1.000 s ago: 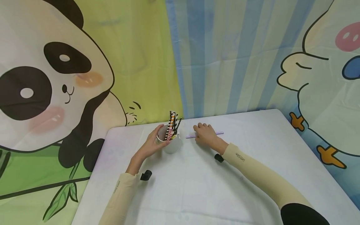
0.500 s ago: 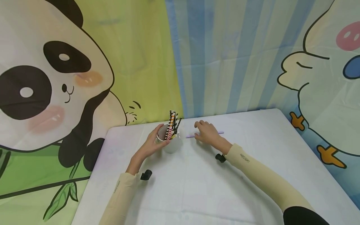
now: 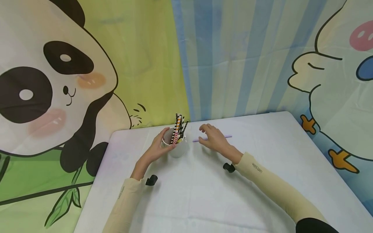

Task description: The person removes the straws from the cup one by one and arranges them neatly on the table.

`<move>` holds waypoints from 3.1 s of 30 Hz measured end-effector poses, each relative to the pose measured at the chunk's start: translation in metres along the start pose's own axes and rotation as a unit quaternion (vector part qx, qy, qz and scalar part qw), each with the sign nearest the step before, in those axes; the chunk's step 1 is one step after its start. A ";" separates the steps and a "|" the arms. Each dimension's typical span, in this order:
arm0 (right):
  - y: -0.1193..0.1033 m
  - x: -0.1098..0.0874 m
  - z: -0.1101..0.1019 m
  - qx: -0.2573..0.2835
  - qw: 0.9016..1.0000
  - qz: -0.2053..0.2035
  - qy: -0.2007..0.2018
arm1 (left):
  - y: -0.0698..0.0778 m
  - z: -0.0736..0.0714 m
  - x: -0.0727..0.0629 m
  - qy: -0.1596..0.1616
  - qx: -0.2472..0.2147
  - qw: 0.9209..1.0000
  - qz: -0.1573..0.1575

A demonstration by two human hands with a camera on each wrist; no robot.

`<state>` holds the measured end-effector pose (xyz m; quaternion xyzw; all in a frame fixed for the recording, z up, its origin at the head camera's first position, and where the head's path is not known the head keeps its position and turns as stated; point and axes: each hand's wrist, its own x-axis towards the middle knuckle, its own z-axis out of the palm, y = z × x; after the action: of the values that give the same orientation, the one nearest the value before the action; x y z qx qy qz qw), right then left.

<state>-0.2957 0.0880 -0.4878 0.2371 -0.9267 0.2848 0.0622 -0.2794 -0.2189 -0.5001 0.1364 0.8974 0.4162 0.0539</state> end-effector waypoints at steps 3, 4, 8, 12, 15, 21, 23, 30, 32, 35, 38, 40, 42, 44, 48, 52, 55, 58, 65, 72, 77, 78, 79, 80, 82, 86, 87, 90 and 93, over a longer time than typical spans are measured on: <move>-0.003 -0.004 0.003 0.020 1.000 -0.007 0.012 | 0.000 0.000 0.000 0.000 -0.001 1.000 -0.003; -0.004 -0.005 0.005 0.031 0.999 -0.009 0.017 | 0.000 0.000 0.000 -0.001 -0.001 1.000 -0.005; -0.011 -0.012 0.011 0.089 0.995 -0.008 0.036 | -0.001 0.000 0.000 -0.001 -0.002 1.000 -0.010; -0.020 -0.018 0.019 0.164 0.985 0.007 0.052 | -0.002 0.001 0.001 0.001 -0.005 1.000 -0.008; -0.028 -0.021 0.025 0.206 0.977 0.017 0.058 | -0.002 0.001 0.001 0.002 -0.006 1.000 -0.007; -0.043 -0.024 0.035 0.243 0.967 0.014 0.072 | -0.001 0.000 0.000 0.006 -0.009 1.000 0.002; -0.047 -0.025 0.038 0.242 0.967 0.004 0.077 | 0.000 0.000 -0.001 0.006 -0.010 1.000 0.002; -0.057 -0.023 0.044 0.187 0.976 -0.058 0.099 | 0.000 0.000 -0.002 0.006 -0.013 1.000 0.000; -0.059 -0.021 0.044 0.169 0.977 -0.065 0.109 | -0.001 0.001 0.000 0.005 -0.015 1.000 0.007; -0.061 -0.019 0.044 0.141 0.978 -0.077 0.129 | -0.001 0.002 0.003 0.005 -0.019 1.000 0.017; -0.063 -0.015 0.044 0.119 0.977 -0.094 0.151 | 0.000 0.003 0.006 0.005 -0.022 1.000 0.021; -0.064 -0.013 0.045 0.105 0.976 -0.102 0.163 | 0.000 0.003 0.007 0.006 -0.021 1.000 0.019; -0.066 -0.011 0.046 0.092 0.976 -0.105 0.170 | -0.001 0.003 0.007 0.008 -0.019 1.000 0.017; -0.069 -0.009 0.047 0.080 0.976 -0.103 0.173 | -0.002 0.003 0.006 0.009 -0.018 1.000 0.016; -0.075 -0.008 0.049 0.073 0.978 -0.093 0.171 | -0.003 0.001 0.005 0.010 -0.016 1.000 0.017; -0.077 -0.008 0.051 0.068 0.979 -0.090 0.170 | -0.003 0.001 0.003 0.011 -0.013 1.000 0.018; -0.078 -0.007 0.053 0.062 0.979 -0.088 0.171 | -0.003 0.001 0.002 0.012 -0.012 1.000 0.016; -0.079 -0.007 0.054 0.061 0.980 -0.083 0.170 | -0.004 0.001 0.002 0.011 -0.012 1.000 0.016; -0.080 -0.006 0.054 0.062 0.981 -0.079 0.168 | -0.006 0.001 0.002 0.007 -0.023 1.000 0.018; -0.079 -0.005 0.055 0.058 0.981 -0.077 0.171 | -0.005 0.001 0.003 0.008 -0.021 1.000 0.018; -0.081 -0.006 0.053 0.063 0.981 -0.077 0.169 | -0.006 0.002 0.003 0.007 -0.020 1.000 0.020; -0.081 -0.006 0.052 0.065 0.980 -0.077 0.169 | -0.005 0.002 0.003 0.006 -0.022 1.000 0.020; -0.082 -0.006 0.050 0.068 0.980 -0.078 0.171 | -0.005 0.002 0.002 0.004 -0.023 1.000 0.018; -0.083 -0.007 0.049 0.072 0.979 -0.078 0.173 | -0.005 0.002 0.002 0.004 -0.025 1.000 0.017; -0.085 -0.007 0.045 0.079 0.978 -0.080 0.177 | -0.004 0.002 0.002 0.003 -0.029 0.999 0.016; -0.089 -0.007 0.037 0.095 0.974 -0.086 0.188 | -0.005 0.002 0.003 0.003 -0.031 0.999 0.020; -0.090 -0.007 0.035 0.097 0.973 -0.087 0.190 | -0.005 0.002 0.003 0.003 -0.031 0.999 0.021; -0.092 -0.006 0.030 0.108 0.970 -0.090 0.197 | -0.006 0.002 0.004 0.005 -0.028 0.999 0.017; -0.094 -0.006 0.024 0.127 0.967 -0.091 0.202 | -0.006 0.002 0.005 0.006 -0.025 1.000 0.014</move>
<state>-0.2448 0.0085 -0.4626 0.2639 -0.8256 0.4356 0.2431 -0.2844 -0.2193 -0.5059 0.1451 0.8852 0.4396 0.0464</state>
